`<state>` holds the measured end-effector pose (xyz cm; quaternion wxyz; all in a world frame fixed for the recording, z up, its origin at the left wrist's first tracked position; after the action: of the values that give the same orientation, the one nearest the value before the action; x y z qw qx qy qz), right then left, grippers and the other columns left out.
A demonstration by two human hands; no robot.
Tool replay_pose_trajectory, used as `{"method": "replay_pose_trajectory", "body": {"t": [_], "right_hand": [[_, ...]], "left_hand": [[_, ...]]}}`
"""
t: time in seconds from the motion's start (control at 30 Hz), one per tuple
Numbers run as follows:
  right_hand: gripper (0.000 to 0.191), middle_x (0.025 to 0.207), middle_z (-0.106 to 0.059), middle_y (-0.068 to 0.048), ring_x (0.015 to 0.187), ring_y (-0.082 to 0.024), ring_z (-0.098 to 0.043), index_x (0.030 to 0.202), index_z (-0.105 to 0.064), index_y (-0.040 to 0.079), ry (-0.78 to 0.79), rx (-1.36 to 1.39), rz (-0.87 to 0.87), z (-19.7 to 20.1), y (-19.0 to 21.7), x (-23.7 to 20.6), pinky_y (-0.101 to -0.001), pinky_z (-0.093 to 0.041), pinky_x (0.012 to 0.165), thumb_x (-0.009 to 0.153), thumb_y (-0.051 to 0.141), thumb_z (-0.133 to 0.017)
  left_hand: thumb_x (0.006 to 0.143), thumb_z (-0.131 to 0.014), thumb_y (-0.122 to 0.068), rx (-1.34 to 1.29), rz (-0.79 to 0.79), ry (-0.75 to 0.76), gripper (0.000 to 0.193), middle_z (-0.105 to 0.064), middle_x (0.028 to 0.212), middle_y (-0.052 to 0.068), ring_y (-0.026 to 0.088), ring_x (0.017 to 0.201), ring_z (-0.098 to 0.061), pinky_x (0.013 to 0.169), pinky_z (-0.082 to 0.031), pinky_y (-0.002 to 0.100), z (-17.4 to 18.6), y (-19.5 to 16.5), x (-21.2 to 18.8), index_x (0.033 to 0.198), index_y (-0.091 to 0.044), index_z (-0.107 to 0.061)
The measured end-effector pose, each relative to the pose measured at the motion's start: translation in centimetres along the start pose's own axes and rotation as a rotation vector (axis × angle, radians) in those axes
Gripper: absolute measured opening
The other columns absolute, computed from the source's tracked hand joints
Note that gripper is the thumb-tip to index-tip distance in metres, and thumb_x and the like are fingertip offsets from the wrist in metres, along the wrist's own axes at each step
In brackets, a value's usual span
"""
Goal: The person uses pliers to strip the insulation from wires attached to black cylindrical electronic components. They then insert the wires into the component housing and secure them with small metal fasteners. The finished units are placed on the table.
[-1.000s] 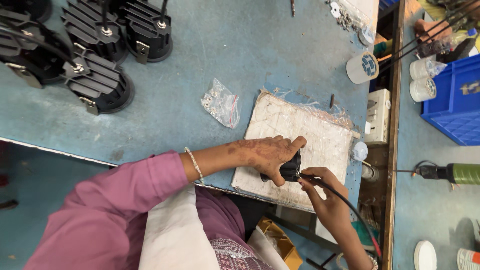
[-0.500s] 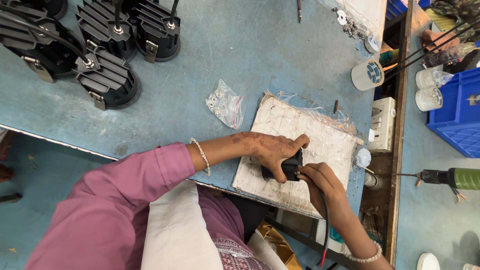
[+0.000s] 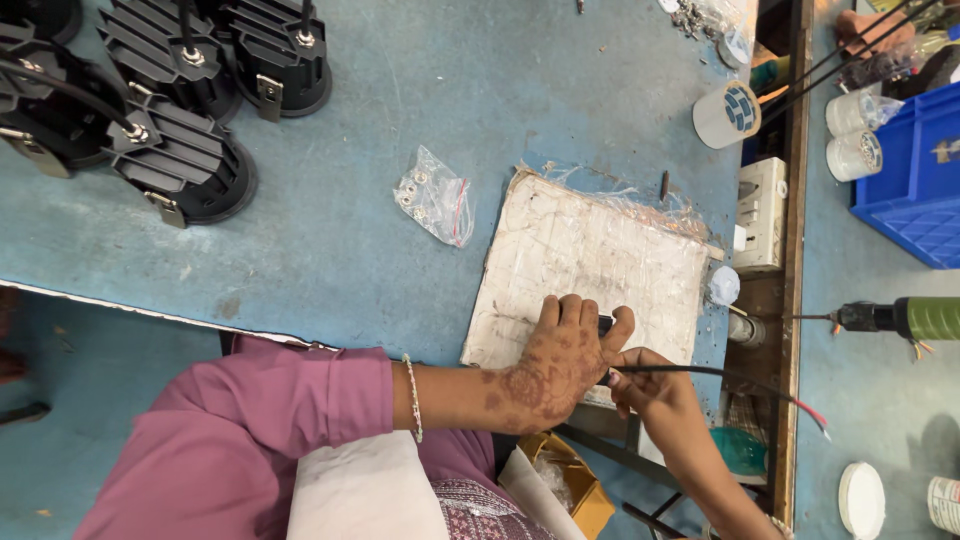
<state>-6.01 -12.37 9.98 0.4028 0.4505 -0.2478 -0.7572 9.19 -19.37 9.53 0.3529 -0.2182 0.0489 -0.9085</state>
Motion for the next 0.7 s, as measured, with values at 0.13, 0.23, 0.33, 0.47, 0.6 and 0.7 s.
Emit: {"method": "replay_pose_trajectory", "body": {"t": [0.13, 0.23, 0.33, 0.47, 0.6, 0.7], "right_hand": [[0.013, 0.072, -0.064, -0.011, 0.064, -0.014, -0.057, 0.1, -0.066, -0.006, 0.001, 0.069, 0.03, 0.4, 0.2, 0.8, -0.0292, -0.047, 0.06, 0.095, 0.006, -0.069], [0.023, 0.089, -0.067, -0.006, 0.072, -0.01, -0.062, 0.107, -0.059, -0.002, 0.059, 0.047, 0.271, 0.2, 1.9, 1.3, -0.0269, -0.053, 0.067, 0.088, 0.004, -0.07], [0.021, 0.099, -0.068, -0.008, 0.081, -0.011, -0.068, 0.109, -0.062, -0.002, 0.106, 0.003, 0.383, 0.3, 3.6, 1.7, -0.0275, -0.058, 0.076, 0.089, 0.003, -0.07], [0.023, 0.101, -0.071, -0.009, 0.085, -0.017, -0.071, 0.107, -0.07, 0.001, -0.028, -0.527, 0.807, 0.7, 6.8, 1.6, -0.0297, -0.058, 0.074, 0.085, -0.001, -0.075], [0.031, 0.103, -0.069, -0.011, 0.087, -0.024, -0.069, 0.112, -0.069, 0.002, 0.007, -0.686, 1.095, 0.1, 8.7, 1.6, -0.0335, -0.056, 0.073, 0.083, -0.007, -0.072], [0.029, 0.101, -0.067, -0.012, 0.087, -0.025, -0.068, 0.112, -0.067, 0.001, -0.021, -0.656, 1.126, -0.3, 9.0, 1.6, -0.0342, -0.055, 0.074, 0.084, -0.008, -0.071]], "left_hand": [[0.064, -0.09, -0.039, -0.304, -0.158, 0.442, 0.118, -0.058, 0.112, 0.026, 0.037, 0.104, -0.055, 0.087, -0.048, 0.048, -1.8, 1.9, 2.0, 0.149, 0.007, -0.022], [0.058, -0.091, -0.038, -0.491, -0.247, 0.559, 0.121, -0.062, 0.106, 0.025, 0.038, 0.1, -0.061, 0.085, -0.052, 0.045, -2.5, 4.4, 4.2, 0.146, 0.005, -0.02], [0.056, -0.088, -0.033, -0.747, -0.264, 0.629, 0.107, -0.07, 0.095, 0.021, 0.036, 0.093, -0.069, 0.083, -0.056, 0.041, -3.0, 6.5, 5.4, 0.139, -0.003, -0.027], [0.055, -0.086, -0.032, -0.915, -0.295, 0.686, 0.101, -0.07, 0.092, 0.017, 0.034, 0.088, -0.072, 0.078, -0.058, 0.041, -3.6, 7.7, 6.2, 0.134, -0.009, -0.026], [0.057, -0.083, -0.033, -0.94, -0.305, 0.732, 0.098, -0.071, 0.091, 0.014, 0.034, 0.086, -0.073, 0.074, -0.058, 0.041, -4.3, 8.0, 6.9, 0.132, -0.011, -0.025], [0.056, -0.083, -0.033, -0.942, -0.273, 0.741, 0.1, -0.071, 0.091, 0.016, 0.035, 0.085, -0.073, 0.075, -0.058, 0.042, -4.7, 7.9, 7.1, 0.133, -0.01, -0.024]]}}
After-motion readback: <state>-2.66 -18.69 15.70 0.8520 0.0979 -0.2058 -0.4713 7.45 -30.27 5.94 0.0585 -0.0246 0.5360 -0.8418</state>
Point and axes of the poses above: each hand's wrist, its own x-axis towards the middle knuckle, its own z-axis out of the back of the hand, y = z × x, the point moved 4 cm from there along x, towards the middle knuckle
